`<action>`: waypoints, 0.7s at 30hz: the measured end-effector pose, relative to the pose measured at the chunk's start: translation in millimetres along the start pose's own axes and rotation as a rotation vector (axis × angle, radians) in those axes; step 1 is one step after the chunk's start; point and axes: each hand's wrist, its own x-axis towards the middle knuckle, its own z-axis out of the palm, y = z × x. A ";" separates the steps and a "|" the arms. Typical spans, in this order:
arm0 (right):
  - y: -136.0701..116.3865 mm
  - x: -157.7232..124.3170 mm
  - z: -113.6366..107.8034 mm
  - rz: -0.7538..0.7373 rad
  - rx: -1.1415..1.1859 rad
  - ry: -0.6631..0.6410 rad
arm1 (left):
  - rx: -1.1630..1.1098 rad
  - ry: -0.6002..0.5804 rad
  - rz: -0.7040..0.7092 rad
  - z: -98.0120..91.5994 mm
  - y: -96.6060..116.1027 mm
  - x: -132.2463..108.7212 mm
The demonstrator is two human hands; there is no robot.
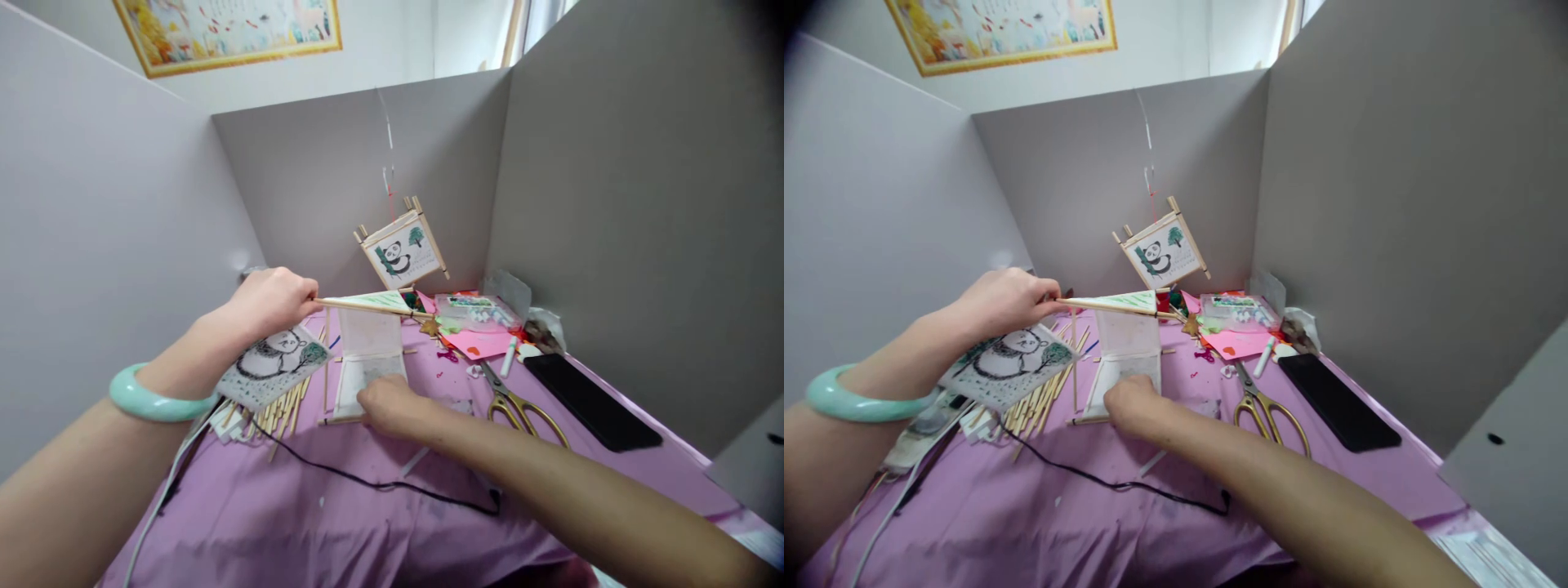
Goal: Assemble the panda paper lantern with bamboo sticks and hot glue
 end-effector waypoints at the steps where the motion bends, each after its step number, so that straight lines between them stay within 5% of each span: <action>1: 0.5 0.1 -0.1 0.001 -0.004 -0.005 | -0.010 -0.003 -0.003 1.2 -0.5 1.6; 12: 11.0 15.9 -3.6 0.030 -0.056 -0.130 | -0.082 -0.038 -0.042 5.6 0.2 23.4; 21: 34.8 33.9 -2.9 0.047 -0.092 -0.092 | -0.111 -0.059 -0.081 17.3 5.7 48.0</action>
